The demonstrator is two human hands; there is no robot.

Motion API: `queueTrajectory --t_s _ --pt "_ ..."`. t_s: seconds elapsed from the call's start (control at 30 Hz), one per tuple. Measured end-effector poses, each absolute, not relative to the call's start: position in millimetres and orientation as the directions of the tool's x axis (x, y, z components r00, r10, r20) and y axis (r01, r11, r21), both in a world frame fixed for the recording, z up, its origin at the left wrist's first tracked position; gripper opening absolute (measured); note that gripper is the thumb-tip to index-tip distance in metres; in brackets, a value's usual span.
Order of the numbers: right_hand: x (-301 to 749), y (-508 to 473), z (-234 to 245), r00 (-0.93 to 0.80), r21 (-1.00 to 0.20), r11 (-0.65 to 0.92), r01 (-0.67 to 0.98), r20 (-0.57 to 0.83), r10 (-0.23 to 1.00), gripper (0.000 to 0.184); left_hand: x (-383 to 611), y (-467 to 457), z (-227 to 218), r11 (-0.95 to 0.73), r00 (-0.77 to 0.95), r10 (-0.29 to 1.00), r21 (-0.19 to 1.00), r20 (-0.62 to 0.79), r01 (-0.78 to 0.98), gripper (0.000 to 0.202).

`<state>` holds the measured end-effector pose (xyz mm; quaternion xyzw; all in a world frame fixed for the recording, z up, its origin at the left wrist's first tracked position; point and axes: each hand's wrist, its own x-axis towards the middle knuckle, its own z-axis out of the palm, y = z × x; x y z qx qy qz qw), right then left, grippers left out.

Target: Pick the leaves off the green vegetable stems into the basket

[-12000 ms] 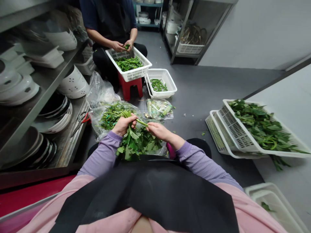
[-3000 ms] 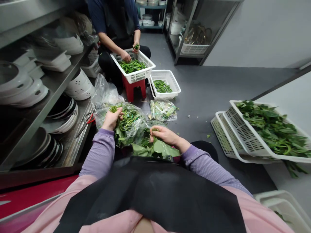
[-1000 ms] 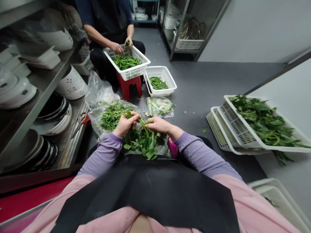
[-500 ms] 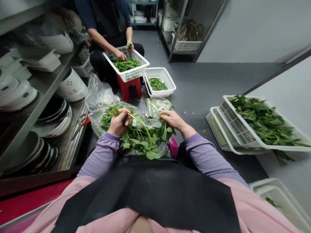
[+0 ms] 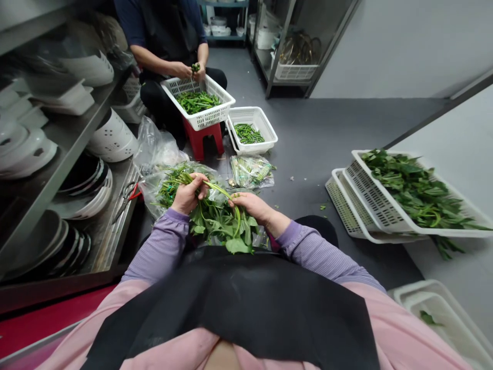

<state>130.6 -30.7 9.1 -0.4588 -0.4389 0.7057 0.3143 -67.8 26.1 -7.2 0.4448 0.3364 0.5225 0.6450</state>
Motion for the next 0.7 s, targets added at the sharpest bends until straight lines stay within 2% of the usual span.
queueTrajectory --t_s 0.17,0.3,0.37,0.43,0.47,0.53,0.6,0.63,0.7 --pt "127.4 -23.0 -2.7 -0.051 -0.907 -0.382 -0.177 -0.379 0.924 0.01 -61.1 6.8 5.6 -0.155 0.242 0.953 0.98 0.181 -0.124 0.027" --pt "137.9 -3.8 -17.2 0.219 -0.804 -0.408 -0.432 -0.533 0.818 0.009 -52.1 -11.7 17.3 -0.351 0.309 0.897 0.934 0.317 0.06 0.024" --pt "156.7 4.6 -21.7 0.373 -0.801 -0.333 -0.497 -0.544 0.751 0.009 -58.6 -7.5 17.0 -0.385 0.205 0.911 0.917 0.358 0.108 0.023" --pt "183.9 5.6 -24.4 0.517 -0.877 -0.182 -0.444 -0.417 0.748 0.007 -74.9 9.7 10.8 -0.324 -0.004 0.944 0.927 0.33 0.189 0.022" --pt "199.5 2.5 -25.5 0.569 -0.92 -0.097 -0.379 -0.315 0.76 0.006 -85.3 22.3 5.7 -0.239 -0.114 0.955 0.938 0.274 0.249 0.022" --pt "232.5 -9.3 -27.6 0.646 -0.971 0.043 -0.235 -0.123 0.753 0.008 -106.2 50.1 -7.9 0.049 -0.347 0.935 0.937 0.079 0.347 0.013" --pt "267.6 -24.8 -29.0 0.729 -0.984 0.114 -0.135 -0.021 0.684 0.011 -122.0 73.1 -23.6 0.345 -0.492 0.862 0.853 -0.123 0.391 0.009" --pt "286.8 -32.3 -28.9 0.778 -0.985 0.134 -0.105 0.003 0.628 0.012 -126.9 80.4 -31.1 0.386 -0.535 0.83 0.854 -0.156 0.35 0.007" --pt "331.5 -44.6 -25.5 0.876 -0.982 0.171 -0.083 0.01 0.482 0.014 -130.2 85.7 -43.3 0.291 -0.515 0.851 0.908 -0.101 0.303 0.007"
